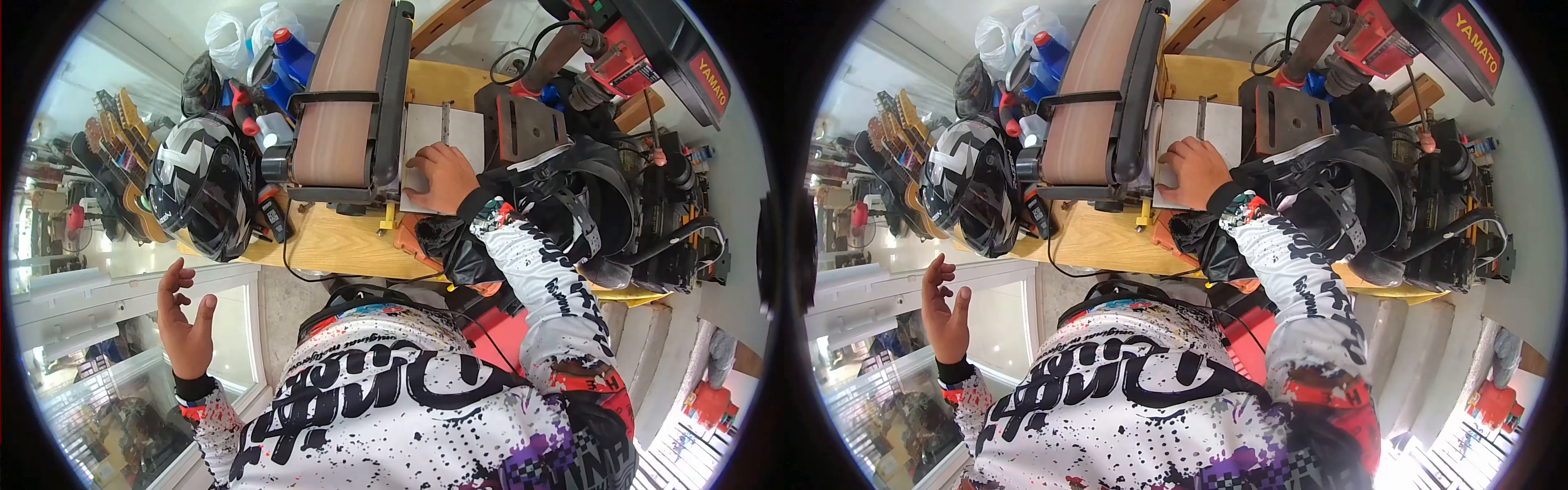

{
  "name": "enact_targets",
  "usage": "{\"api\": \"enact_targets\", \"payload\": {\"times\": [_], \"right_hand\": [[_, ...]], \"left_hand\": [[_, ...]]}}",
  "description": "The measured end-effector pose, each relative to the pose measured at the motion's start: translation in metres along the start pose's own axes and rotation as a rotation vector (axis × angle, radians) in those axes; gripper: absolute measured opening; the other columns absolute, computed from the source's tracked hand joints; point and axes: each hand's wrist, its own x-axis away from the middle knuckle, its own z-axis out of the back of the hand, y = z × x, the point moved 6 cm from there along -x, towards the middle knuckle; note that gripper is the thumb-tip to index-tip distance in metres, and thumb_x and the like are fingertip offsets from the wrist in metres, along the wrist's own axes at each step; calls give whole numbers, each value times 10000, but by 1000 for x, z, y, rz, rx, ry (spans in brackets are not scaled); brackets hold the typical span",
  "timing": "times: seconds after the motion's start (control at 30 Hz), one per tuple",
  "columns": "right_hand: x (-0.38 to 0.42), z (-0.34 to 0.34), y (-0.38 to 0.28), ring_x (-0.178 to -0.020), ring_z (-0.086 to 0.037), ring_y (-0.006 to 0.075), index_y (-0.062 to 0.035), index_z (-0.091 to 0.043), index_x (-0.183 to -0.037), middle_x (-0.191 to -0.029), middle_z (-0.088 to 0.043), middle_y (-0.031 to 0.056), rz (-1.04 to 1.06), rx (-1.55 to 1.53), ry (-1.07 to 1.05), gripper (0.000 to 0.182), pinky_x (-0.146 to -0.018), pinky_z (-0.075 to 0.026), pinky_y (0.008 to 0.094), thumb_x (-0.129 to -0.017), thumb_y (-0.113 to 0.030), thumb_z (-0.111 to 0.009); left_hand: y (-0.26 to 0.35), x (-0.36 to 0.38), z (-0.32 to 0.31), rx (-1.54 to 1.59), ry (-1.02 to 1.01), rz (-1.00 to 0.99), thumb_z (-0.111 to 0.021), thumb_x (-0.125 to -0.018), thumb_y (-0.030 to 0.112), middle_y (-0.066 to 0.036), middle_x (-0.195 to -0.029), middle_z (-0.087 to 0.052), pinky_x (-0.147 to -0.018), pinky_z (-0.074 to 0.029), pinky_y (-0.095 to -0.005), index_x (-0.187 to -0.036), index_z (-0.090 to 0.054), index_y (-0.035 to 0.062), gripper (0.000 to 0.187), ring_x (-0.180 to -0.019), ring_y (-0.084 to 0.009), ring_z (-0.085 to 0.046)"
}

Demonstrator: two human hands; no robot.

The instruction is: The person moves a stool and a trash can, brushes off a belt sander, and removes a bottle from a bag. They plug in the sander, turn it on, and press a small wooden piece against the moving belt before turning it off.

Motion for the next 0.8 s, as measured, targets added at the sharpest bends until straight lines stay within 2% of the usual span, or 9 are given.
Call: {"api": "enact_targets", "payload": {"times": [0.07,0.13,0.43,0.8], "right_hand": [[2,2,-1,-1040,-556,222,-107,-739,-963,-1018,-650,29,18,-12,48,369,-887,-433,384,-712,-376,-738],[3,-6,1,-1031,-563,213,-118,-742,-974,-1001,-654,19,7,3,-24,362,-880,-434,378,-716,-372,-734],[2,-2,-2,-1008,-574,207,-121,-749,-954,-975,-661,4,47,35,-36,347,-857,-444,378,-728,-384,-729],[-2,-1,-2,-979,-571,228,-115,-743,-935,-947,-642,31,95,84,-58,351,-849,-447,383,-725,-394,-715]], "left_hand": [[-1,1,-1,0,-4,3,-738,-860,218,-52,-1190,-594,-855,-387,-297,-1398,-495,69,609,-1048,-153,-526],[-2,1,-2,15,-5,-2,-738,-860,217,-53,-1186,-594,-855,-386,-296,-1396,-496,68,607,-1045,-152,-525],[-6,1,1,32,1,-15,-738,-863,223,-52,-1182,-592,-848,-382,-294,-1393,-499,68,601,-1037,-148,-521],[-6,0,3,23,-16,-7,-741,-864,241,-54,-1187,-592,-848,-382,-295,-1394,-498,61,610,-1041,-148,-521]]}}
